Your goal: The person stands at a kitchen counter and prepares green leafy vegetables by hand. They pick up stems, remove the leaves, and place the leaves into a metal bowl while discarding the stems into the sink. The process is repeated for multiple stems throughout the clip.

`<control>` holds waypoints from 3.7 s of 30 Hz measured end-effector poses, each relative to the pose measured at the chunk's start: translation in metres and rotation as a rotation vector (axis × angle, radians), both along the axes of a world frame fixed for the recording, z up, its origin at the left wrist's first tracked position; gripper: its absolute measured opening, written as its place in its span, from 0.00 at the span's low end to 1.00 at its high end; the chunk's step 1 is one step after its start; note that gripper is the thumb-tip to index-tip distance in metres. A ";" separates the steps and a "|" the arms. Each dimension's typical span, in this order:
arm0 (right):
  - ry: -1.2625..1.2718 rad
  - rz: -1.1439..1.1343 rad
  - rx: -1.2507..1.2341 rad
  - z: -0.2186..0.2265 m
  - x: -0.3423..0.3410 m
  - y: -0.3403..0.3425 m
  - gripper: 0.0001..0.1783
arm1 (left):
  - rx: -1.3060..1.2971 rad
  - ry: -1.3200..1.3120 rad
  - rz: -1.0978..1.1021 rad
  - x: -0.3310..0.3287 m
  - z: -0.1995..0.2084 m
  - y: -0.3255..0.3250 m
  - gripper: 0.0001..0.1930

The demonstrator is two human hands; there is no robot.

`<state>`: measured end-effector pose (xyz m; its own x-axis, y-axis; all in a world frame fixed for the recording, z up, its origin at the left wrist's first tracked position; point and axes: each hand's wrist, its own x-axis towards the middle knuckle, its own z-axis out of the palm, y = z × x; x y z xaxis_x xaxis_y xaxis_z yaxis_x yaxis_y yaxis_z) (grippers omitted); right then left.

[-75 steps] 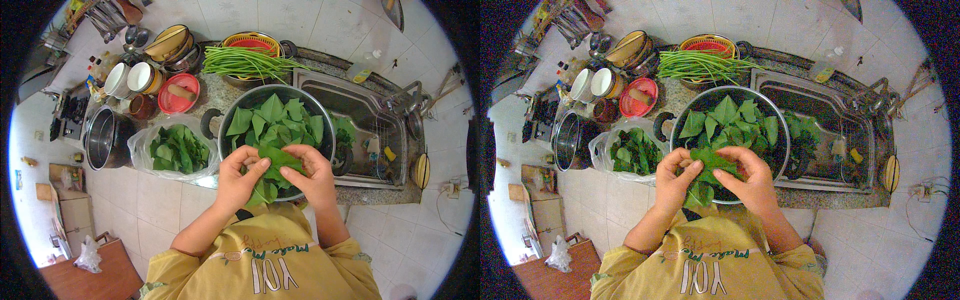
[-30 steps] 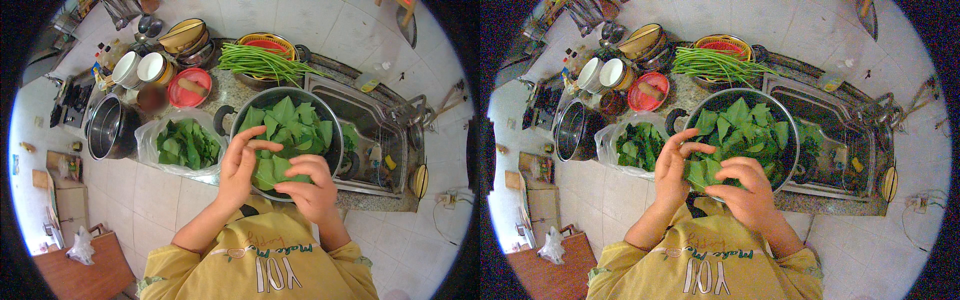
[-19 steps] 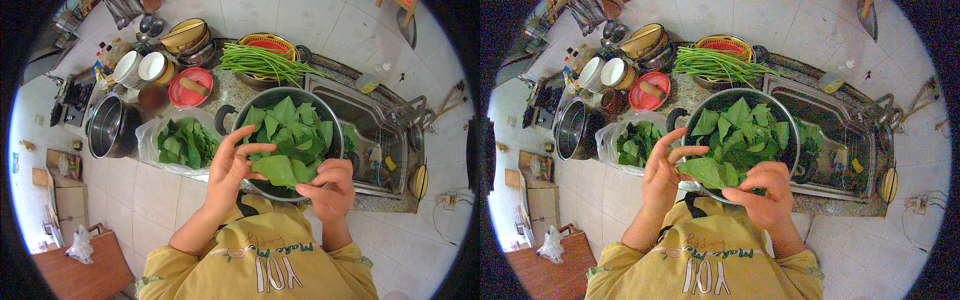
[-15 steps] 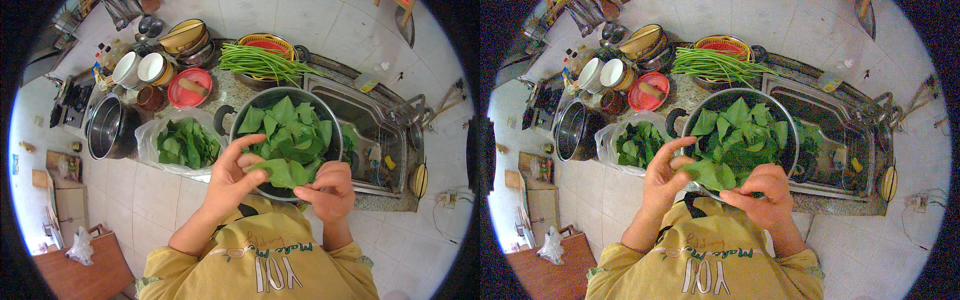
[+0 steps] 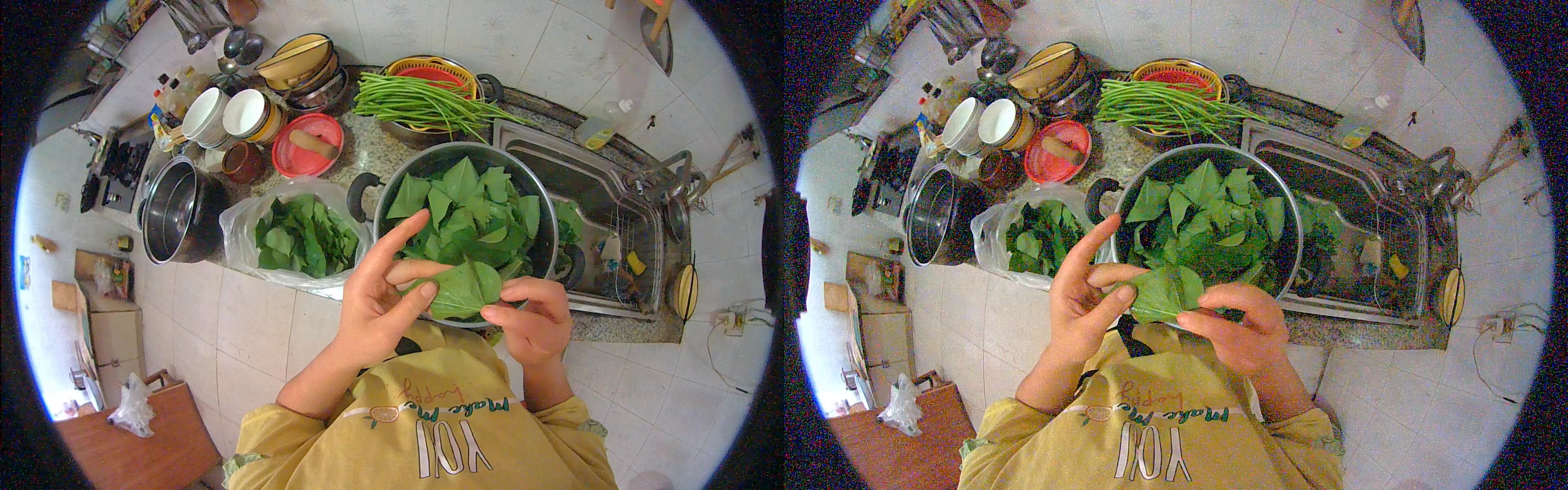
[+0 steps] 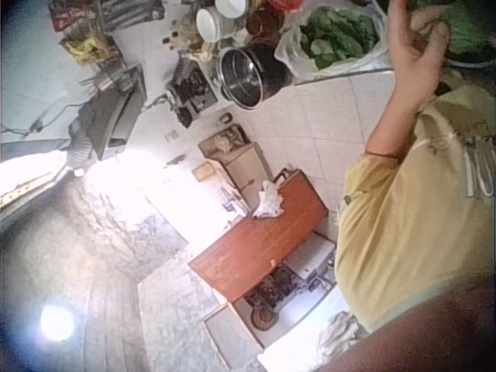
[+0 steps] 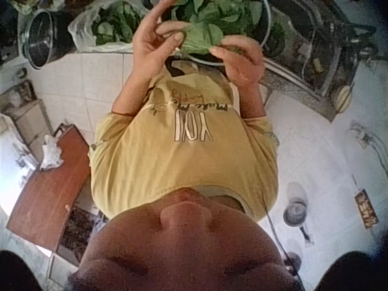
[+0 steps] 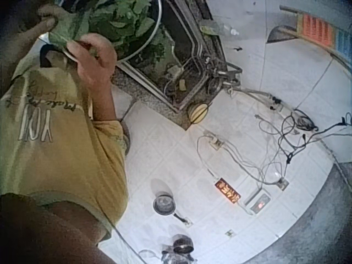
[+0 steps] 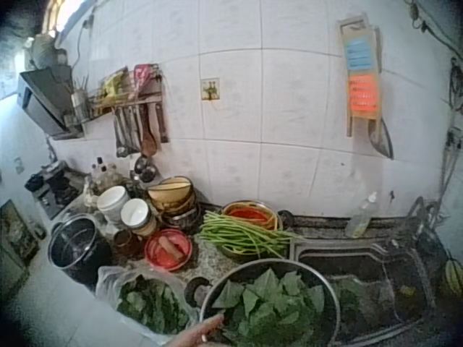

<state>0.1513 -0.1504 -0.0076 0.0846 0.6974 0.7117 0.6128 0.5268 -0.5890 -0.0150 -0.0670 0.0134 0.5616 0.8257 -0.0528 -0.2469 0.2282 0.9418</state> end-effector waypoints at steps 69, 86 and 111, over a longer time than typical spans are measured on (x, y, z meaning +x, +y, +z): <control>0.331 0.060 -0.507 -0.013 -0.003 0.011 0.10 | -0.105 0.207 -0.149 0.010 -0.020 0.004 0.11; 0.135 -0.170 -0.503 -0.019 0.020 0.007 0.05 | -0.271 0.182 -0.446 0.012 -0.022 0.007 0.11; 0.926 -0.238 -0.776 -0.015 0.006 0.020 0.07 | -0.209 0.169 -0.072 0.028 -0.046 0.013 0.06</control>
<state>0.1577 -0.1304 -0.0227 0.5195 0.8072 -0.2804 -0.1700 -0.2240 -0.9597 0.0133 -0.0537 -0.0321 0.5868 0.7455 -0.3159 -0.0661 0.4329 0.8990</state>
